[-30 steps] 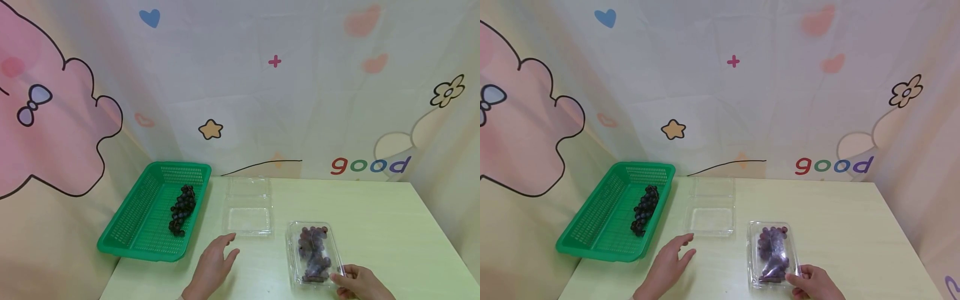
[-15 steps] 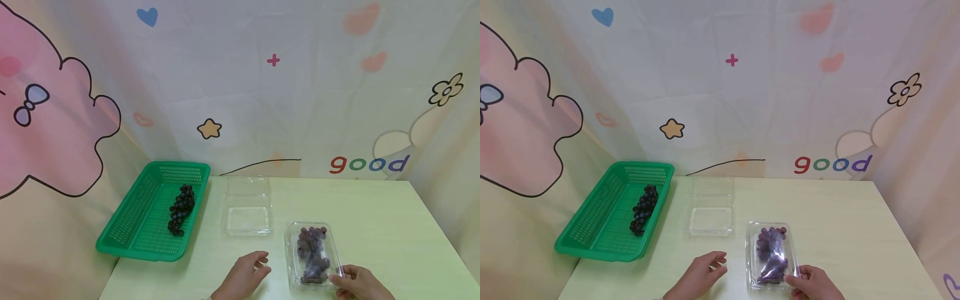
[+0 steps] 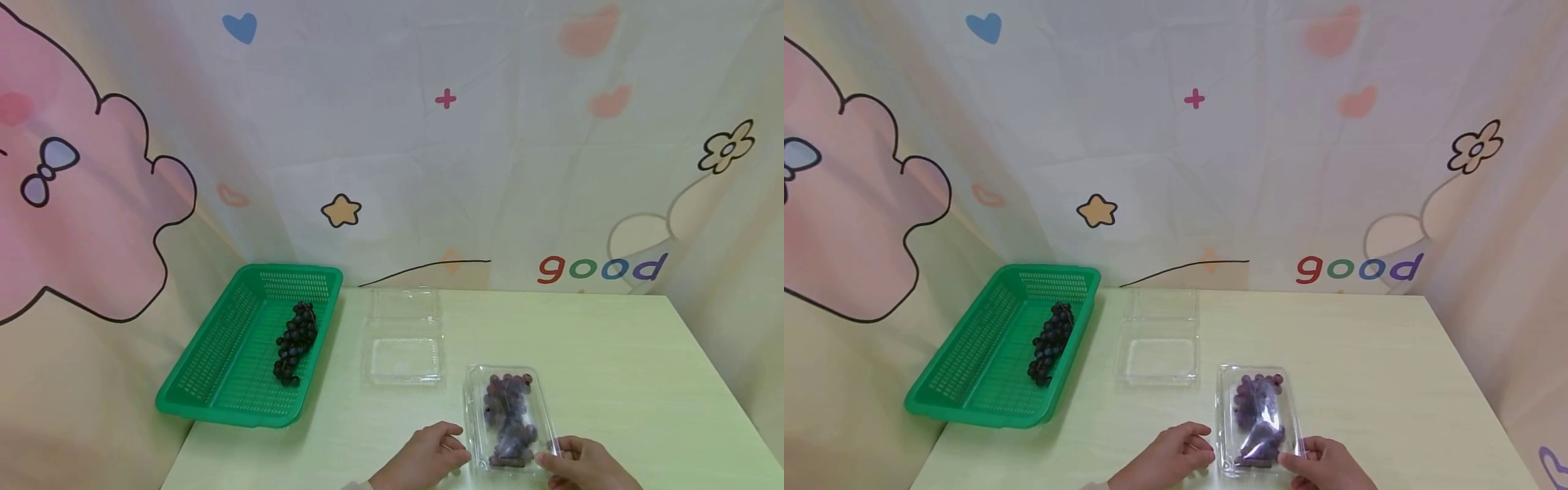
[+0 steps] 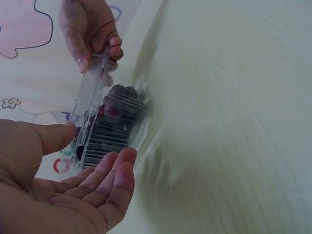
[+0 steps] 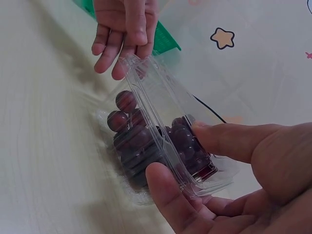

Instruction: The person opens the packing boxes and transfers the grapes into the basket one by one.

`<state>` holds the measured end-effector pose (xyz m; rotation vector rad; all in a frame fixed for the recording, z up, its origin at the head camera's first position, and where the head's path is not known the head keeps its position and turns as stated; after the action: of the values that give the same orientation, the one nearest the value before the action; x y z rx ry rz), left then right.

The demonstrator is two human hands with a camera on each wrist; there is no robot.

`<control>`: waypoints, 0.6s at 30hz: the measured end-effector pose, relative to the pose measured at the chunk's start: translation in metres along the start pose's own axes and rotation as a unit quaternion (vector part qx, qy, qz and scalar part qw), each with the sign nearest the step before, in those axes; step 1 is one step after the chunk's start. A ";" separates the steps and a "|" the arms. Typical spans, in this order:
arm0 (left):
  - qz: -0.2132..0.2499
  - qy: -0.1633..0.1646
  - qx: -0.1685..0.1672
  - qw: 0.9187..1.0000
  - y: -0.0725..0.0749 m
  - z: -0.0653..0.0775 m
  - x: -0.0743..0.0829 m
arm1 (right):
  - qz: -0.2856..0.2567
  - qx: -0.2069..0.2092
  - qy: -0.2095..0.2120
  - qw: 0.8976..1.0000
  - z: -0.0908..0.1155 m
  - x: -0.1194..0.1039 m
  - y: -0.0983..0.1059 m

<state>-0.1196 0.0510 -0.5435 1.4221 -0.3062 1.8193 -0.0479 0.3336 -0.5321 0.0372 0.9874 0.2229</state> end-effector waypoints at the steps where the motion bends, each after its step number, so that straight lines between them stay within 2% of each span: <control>1: 0.001 0.000 -0.004 1.000 -0.001 -0.001 0.000 | 0.000 0.000 -0.001 1.000 0.000 0.000 0.000; 8: 0.010 0.011 -0.020 1.000 -0.007 -0.007 0.000 | 0.024 0.011 -0.001 1.000 0.000 0.001 -0.002; 18: 0.105 -0.018 -0.008 0.994 -0.011 -0.003 0.004 | 0.039 0.018 -0.013 0.999 0.004 0.002 -0.005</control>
<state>-0.1144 0.0614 -0.5439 1.4591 -0.5029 1.9546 -0.0432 0.3293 -0.5320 0.1110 0.9654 0.2748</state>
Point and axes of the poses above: each hand's wrist, its own z-axis away from the middle knuckle, its own y-axis out of the back of the hand, x = y × z, the point moved 2 cm from there along -z, towards the middle knuckle, and after that the axes turned 3 degrees about -z, right-handed, at the moved point
